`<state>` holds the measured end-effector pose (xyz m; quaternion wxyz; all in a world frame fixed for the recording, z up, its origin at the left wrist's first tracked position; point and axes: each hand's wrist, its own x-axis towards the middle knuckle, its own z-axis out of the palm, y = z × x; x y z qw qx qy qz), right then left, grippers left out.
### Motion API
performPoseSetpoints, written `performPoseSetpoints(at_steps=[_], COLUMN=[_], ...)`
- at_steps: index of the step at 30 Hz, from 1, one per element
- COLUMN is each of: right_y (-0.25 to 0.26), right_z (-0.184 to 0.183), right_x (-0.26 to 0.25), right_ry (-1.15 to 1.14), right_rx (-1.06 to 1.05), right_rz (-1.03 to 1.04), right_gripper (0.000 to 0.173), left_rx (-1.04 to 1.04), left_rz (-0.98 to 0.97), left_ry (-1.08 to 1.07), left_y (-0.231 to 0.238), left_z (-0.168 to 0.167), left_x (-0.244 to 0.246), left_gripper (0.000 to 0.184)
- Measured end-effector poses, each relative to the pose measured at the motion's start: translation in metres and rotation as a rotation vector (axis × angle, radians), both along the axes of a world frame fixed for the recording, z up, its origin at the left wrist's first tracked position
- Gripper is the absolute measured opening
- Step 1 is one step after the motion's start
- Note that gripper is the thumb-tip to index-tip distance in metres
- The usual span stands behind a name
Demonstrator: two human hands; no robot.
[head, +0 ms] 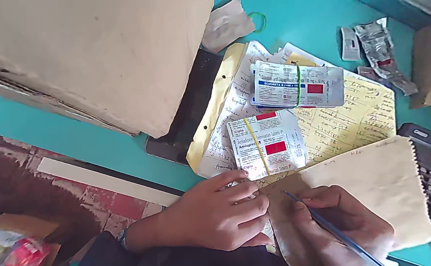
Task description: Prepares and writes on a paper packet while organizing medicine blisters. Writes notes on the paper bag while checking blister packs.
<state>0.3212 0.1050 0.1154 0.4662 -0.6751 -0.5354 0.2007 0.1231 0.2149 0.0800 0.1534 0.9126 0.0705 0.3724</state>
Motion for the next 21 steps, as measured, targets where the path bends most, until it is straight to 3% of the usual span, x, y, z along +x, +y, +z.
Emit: performPoseSetpoints(at_steps=[21], right_y=[-0.0001], right_z=[0.0041], right_x=[-0.0033], right_ry=[0.051], right_rx=[-0.032], right_rz=[-0.081], right_gripper=[0.017], left_rx=[0.002], left_rz=[-0.001], left_ry=[0.001], left_y=[0.0007], left_z=[0.0014], left_x=[-0.0004], left_gripper=[0.034])
